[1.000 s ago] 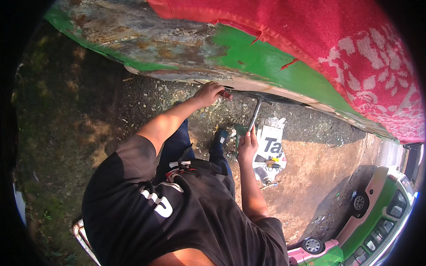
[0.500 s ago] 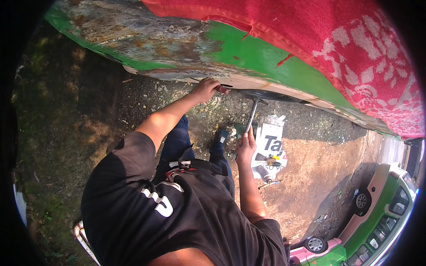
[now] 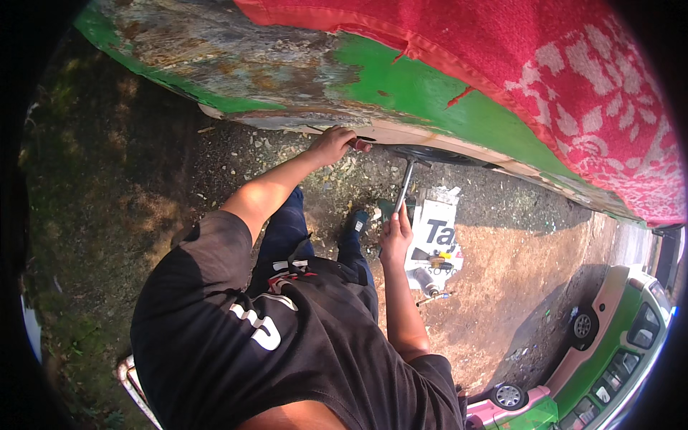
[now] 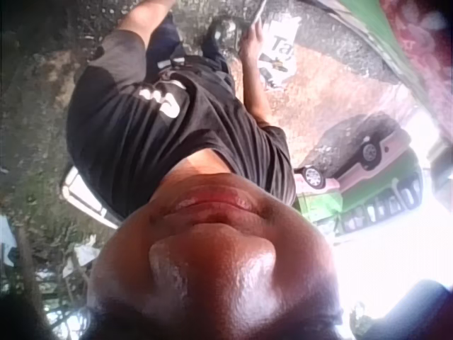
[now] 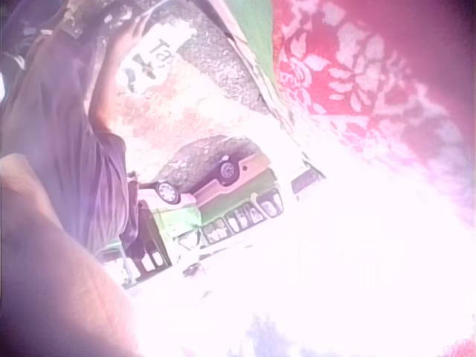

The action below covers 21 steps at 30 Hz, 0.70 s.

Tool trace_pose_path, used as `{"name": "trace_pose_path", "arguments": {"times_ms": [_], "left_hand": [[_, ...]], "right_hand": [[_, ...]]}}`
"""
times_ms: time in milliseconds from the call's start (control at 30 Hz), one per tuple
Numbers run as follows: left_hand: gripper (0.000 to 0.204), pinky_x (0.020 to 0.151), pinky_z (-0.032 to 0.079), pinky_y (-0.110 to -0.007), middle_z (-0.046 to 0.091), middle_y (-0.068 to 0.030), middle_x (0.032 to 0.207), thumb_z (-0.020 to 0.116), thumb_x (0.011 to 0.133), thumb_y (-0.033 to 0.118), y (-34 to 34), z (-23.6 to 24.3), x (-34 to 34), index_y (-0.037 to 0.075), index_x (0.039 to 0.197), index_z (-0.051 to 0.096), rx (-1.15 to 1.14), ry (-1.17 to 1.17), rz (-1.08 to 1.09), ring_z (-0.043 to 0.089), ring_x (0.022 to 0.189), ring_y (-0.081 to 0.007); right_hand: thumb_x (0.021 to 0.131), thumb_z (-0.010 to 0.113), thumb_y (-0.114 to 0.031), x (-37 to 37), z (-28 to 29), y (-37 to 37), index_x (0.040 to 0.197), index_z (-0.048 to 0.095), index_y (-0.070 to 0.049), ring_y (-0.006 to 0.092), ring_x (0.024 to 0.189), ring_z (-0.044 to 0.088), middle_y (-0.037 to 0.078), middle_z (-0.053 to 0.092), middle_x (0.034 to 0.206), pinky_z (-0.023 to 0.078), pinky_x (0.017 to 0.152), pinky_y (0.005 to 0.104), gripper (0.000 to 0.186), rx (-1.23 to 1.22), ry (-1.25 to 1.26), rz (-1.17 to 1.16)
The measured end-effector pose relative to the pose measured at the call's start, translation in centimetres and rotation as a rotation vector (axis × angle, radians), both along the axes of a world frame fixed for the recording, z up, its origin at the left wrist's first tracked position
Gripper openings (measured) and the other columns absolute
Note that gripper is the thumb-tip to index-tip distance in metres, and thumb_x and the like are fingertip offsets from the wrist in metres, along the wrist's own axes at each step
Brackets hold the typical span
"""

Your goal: The person uses a hammer to repeatedly strike a green metal panel, likely to flatten or shape it. The hands hold the hammer and strike the same area multiple times while the panel remains stationary under a red cloth.

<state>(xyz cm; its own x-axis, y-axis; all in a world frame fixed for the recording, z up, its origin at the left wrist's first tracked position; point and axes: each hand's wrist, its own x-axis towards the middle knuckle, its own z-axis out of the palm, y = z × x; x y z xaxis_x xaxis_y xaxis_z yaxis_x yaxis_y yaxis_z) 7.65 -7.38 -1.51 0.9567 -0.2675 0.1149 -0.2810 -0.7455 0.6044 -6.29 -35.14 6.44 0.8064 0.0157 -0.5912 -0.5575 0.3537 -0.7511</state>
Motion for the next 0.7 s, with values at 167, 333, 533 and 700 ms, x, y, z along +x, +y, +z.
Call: {"name": "trace_pose_path", "arguments": {"times_ms": [167, 333, 533, 700], "left_hand": [[0.025, 0.091, 0.046, -0.047, 0.063, -0.0128, 0.105, 0.061, 0.082, 0.005, -0.4, 0.3, 0.1, 0.008, 0.106, 0.057, 0.005, 0.02, 0.019, 0.057, 0.106, -0.0352], [0.024, 0.092, 0.045, -0.047, 0.063, -0.0137, 0.106, 0.061, 0.083, 0.006, -1.1, 0.0, -0.6, 0.007, 0.107, 0.057, 0.039, 0.043, 0.026, 0.056, 0.106, -0.0365], [0.024, 0.092, 0.044, -0.047, 0.063, -0.0143, 0.105, 0.06, 0.083, 0.005, -0.8, -0.1, -0.7, 0.007, 0.107, 0.056, 0.035, 0.043, 0.023, 0.056, 0.105, -0.0364], [0.025, 0.092, 0.044, -0.047, 0.062, -0.0145, 0.103, 0.058, 0.083, 0.003, -1.0, -0.1, 0.3, 0.008, 0.107, 0.056, 0.034, 0.036, 0.033, 0.056, 0.104, -0.036]], "right_hand": [[0.103, 0.05, -0.018, -0.2, 0.0, 1.1, 0.15, 0.04, -0.018, 0.0038, 0.047, 0.032, -0.005, 0.036, 0.064, 0.027, 0.038, 0.0204, 0.048, 0.019, -0.052, -0.089], [0.103, 0.051, -0.015, 0.2, -0.8, 4.1, 0.152, 0.037, -0.015, 0.0038, 0.05, 0.034, -0.007, 0.035, 0.065, 0.029, 0.041, 0.0213, 0.051, 0.034, 0.001, -0.003], [0.104, 0.049, -0.02, 0.3, 0.7, 3.3, 0.151, 0.038, -0.015, 0.003, 0.048, 0.032, -0.007, 0.034, 0.063, 0.026, 0.038, 0.0202, 0.048, -0.002, -0.006, -0.065], [0.104, 0.05, -0.018, 0.1, 1.1, 3.3, 0.15, 0.039, -0.014, 0.003, 0.046, 0.029, -0.008, 0.03, 0.06, 0.026, 0.039, 0.0212, 0.048, 0.055, 0.018, -0.113]]}}
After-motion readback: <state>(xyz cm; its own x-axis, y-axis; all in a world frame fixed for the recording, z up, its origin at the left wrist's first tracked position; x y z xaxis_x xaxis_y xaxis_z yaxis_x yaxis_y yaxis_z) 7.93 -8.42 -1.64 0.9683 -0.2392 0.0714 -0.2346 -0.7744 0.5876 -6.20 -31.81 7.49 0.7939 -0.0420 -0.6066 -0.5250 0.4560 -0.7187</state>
